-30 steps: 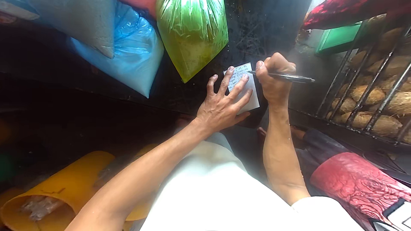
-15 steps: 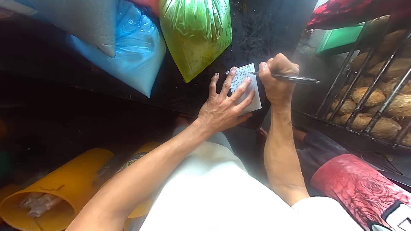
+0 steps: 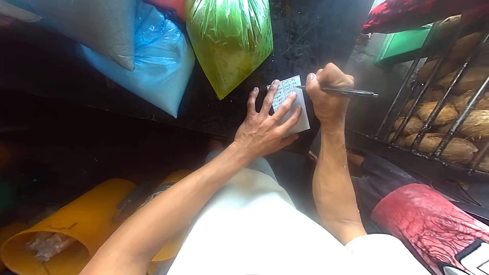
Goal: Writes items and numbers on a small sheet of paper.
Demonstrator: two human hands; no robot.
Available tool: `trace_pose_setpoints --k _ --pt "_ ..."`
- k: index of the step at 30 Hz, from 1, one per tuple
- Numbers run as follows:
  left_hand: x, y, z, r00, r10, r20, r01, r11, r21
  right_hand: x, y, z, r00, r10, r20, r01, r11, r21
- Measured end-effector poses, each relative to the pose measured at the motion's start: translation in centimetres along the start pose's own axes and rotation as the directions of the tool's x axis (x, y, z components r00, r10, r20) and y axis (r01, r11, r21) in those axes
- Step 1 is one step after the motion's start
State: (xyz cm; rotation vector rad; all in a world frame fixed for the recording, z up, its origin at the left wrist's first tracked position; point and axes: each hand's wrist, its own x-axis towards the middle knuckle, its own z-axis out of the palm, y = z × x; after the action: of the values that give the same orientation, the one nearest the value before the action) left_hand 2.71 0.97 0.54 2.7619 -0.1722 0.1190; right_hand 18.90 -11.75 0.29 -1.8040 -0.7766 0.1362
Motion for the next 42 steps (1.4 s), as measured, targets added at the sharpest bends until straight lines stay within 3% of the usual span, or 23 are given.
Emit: trace_pose_setpoints --k 4,10,14,28,35,42 --pt "0.0 0.0 0.1 1.000 0.003 -0.007 -0.003 1.000 0.007 0.0 0.0 0.1 1.000 0.002 -0.006 -0.002 1.000 0.006" --pt "0.0 0.0 -0.1 1.000 0.003 0.001 -0.003 1.000 0.010 0.0 0.4 -0.2 0.989 0.076 -0.125 -0.049 0.977 0.206" --pt "0.0 -0.1 0.0 1.000 0.014 -0.015 -0.014 1.000 0.018 -0.2 -0.6 -0.1 0.983 0.057 -0.177 -0.034 0.991 0.130" --pt "-0.4 -0.1 0.1 0.999 0.006 -0.043 -0.005 1.000 0.026 -0.5 -0.4 -1.0 0.994 0.108 -0.018 -0.106 0.991 0.082" --pt "-0.2 -0.1 0.2 0.999 0.017 -0.027 -0.017 1.000 0.017 -1.0 -0.4 -0.4 1.000 0.020 0.020 -0.022 0.993 0.112" --pt "-0.3 -0.1 0.2 0.999 0.032 -0.017 -0.032 0.999 0.019 -1.2 0.0 -0.1 0.999 -0.008 -0.054 0.012 0.998 0.063"
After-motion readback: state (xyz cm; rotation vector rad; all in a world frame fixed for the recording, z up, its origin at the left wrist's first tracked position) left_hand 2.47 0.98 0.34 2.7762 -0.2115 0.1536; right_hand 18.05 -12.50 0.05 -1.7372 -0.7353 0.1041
